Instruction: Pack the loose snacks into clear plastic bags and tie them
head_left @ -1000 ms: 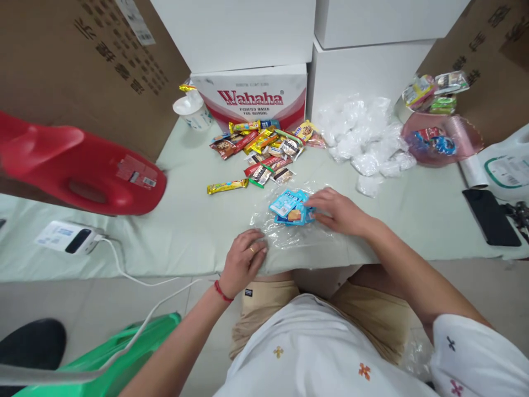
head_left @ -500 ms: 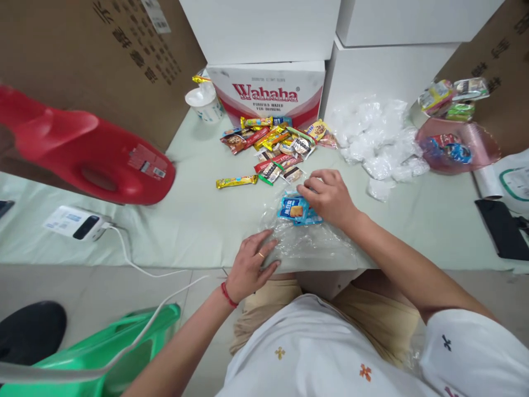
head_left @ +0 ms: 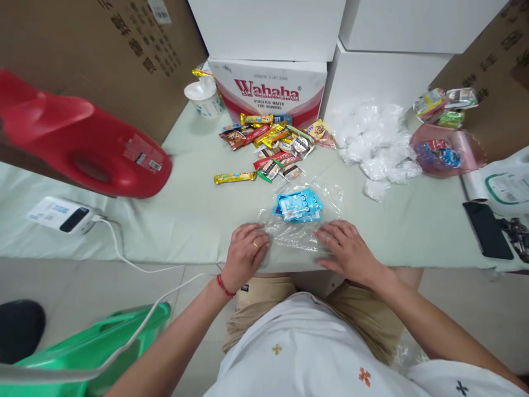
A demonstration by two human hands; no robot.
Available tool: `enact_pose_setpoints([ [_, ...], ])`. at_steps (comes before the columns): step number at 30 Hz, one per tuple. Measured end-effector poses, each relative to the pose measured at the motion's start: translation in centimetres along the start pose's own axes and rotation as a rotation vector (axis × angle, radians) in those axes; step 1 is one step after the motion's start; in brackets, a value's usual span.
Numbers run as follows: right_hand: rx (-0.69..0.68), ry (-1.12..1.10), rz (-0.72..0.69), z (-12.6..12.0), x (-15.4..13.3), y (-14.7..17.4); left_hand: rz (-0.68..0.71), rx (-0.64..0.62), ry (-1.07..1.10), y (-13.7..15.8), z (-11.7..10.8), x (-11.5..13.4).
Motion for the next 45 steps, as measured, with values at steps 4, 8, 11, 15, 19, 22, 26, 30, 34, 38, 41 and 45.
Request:
enact_pose_setpoints([
  [4,0.099,-0.023,0.122,-0.6,1.7,-0.3,-0.021,0.025,-0.047,-2.4,-0.1,-1.1],
  [8,0.12,-0.169,0.292,-1.7,5.5,-4.4,-0.033,0.041,-0.067,-6.6,0.4,-2.7],
  [11,0.064,-0.164,0.527,-1.3,8.8,-6.7,-0.087,0.024,-0.09,-10.0,1.8,-4.1],
  [15,-0.062,0.063,0.632,0.6,10.9,-7.5,-0.137,-0.061,-0.128,-13.3,4.3,-5.8],
  [19,-0.048,0.287,0.571,1.0,10.8,-7.3,-0.216,0.063,-0.126,-14.9,3.4,-6.8],
  [22,0.045,0.296,0.522,0.4,10.7,-8.5,-0.256,0.353,-0.2,-14.5,0.2,-5.5],
  [26,0.069,0.236,0.475,1.2,11.0,-12.7,-0.076,0.46,-0.206,-12.4,-0.8,-0.2],
  [30,-0.159,0.201,0.514,4.2,11.3,-17.4,0.066,0.046,-0.076,-10.1,4.0,3.5],
  [34,-0.293,0.033,0.539,5.3,11.4,-20.1,0.031,-0.14,-0.064,-8.9,7.4,3.1],
  [38,-0.201,-0.121,0.359,3.5,9.8,-20.0,0.039,-0.154,-0.047,-8.6,7.7,2.3],
  [41,-0.169,-0.171,0.152,3.0,7.3,-17.4,0.026,-0.149,-0.014,-8.5,7.6,2.0],
  [45,-0.2,-0.187,0.043,4.4,4.5,-12.5,0.016,-0.112,0.195,-8.2,7.7,1.4],
])
Point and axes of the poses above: each hand's wrist, its own y-axis away from the middle knuckle, its own z-axis out of the palm, x = y × z, the point moved 3 cm from there along -y, towards the middle knuckle, and after that the axes turned 11 degrees about x, right-handed, at the moved point
